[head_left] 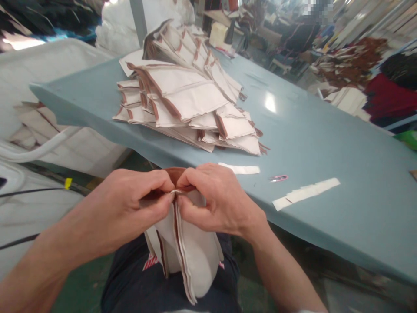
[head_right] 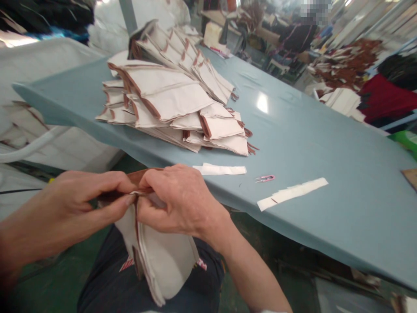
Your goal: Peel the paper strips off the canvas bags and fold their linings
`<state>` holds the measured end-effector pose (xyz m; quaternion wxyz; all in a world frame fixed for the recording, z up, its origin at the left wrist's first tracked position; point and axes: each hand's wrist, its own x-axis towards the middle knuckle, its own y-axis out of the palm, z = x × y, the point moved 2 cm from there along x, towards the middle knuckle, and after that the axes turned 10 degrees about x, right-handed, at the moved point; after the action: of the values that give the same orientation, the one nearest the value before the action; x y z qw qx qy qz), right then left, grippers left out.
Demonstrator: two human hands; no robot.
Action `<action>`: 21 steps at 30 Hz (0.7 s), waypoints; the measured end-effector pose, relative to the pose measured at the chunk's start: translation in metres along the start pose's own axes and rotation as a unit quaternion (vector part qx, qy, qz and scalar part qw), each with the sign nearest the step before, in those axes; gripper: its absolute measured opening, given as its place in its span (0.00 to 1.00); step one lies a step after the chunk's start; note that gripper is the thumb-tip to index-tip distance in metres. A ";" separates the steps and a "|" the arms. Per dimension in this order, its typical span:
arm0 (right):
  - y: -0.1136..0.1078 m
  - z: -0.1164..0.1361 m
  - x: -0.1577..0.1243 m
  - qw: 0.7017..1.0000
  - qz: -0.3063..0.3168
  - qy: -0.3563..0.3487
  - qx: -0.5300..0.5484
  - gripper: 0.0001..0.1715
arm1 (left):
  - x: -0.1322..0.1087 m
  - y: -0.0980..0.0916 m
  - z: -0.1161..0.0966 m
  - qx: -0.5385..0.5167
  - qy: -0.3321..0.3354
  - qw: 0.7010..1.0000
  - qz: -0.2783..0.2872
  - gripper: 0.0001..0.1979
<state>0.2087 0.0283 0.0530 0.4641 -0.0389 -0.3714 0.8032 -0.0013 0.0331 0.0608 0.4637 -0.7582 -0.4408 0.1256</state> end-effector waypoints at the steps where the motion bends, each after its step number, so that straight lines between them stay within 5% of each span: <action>1: -0.001 0.001 0.001 1.000 0.009 0.007 -0.017 0.05 | 0.000 0.000 -0.001 0.002 0.005 1.000 -0.006 0.12; 10: -0.009 0.008 0.013 0.996 0.078 0.051 0.014 0.08 | -0.009 -0.001 -0.010 0.032 0.034 0.998 -0.050 0.10; 16: -0.007 0.006 0.013 0.984 0.115 0.133 -0.001 0.10 | -0.018 0.013 0.001 0.086 0.097 0.991 -0.043 0.16; 21: -0.006 0.002 0.017 0.980 0.137 0.136 0.038 0.12 | -0.023 0.019 0.007 0.146 0.146 0.977 -0.060 0.15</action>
<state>0.2027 0.0422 0.0627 0.3969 -0.1807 -0.2656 0.8598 -0.0079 0.0154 0.0365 0.6351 -0.6647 -0.3906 0.0486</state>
